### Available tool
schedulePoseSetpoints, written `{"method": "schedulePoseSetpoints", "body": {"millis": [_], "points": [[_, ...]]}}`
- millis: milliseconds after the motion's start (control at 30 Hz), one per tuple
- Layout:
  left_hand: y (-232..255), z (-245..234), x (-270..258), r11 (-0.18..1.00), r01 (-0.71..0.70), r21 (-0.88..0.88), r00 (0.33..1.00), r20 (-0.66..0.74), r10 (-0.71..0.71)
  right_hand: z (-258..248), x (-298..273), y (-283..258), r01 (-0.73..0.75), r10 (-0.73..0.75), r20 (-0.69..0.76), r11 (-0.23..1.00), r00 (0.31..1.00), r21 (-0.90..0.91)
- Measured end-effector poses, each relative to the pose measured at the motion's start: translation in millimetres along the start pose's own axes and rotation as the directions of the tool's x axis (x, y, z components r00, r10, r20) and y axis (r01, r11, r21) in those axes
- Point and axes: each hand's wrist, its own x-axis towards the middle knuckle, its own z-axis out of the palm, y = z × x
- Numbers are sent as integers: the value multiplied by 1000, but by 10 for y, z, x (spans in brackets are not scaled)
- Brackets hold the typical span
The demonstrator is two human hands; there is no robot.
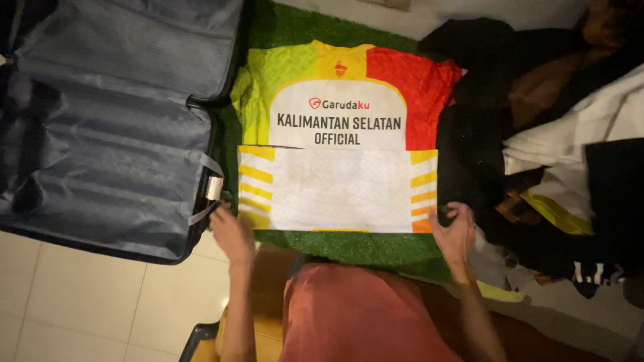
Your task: The person picks up a multi-colored shirt from a pile, lays it flat on a surface next to a suitcase, and folds it into a small rectangle before placing it inside the suitcase; they then pick up a black shirt, lay it flat, and begin folding it.
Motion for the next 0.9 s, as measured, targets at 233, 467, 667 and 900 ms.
{"method": "schedulePoseSetpoints", "body": {"millis": [233,467,667,900], "points": [[832,698,303,912,-407,-54,903,127,411,348,318,-1199,489,-489,2,872,872,-11],[478,1056,672,901,-359,243,932,136,335,749,701,-1088,441,-426,118,878,897,-183],[476,890,638,955,-277,108,950,181,255,876,749,-818,447,-434,110,881,894,-156],[515,833,655,950,-282,132,953,151,262,826,733,-810,475,-467,89,871,880,-126]]}}
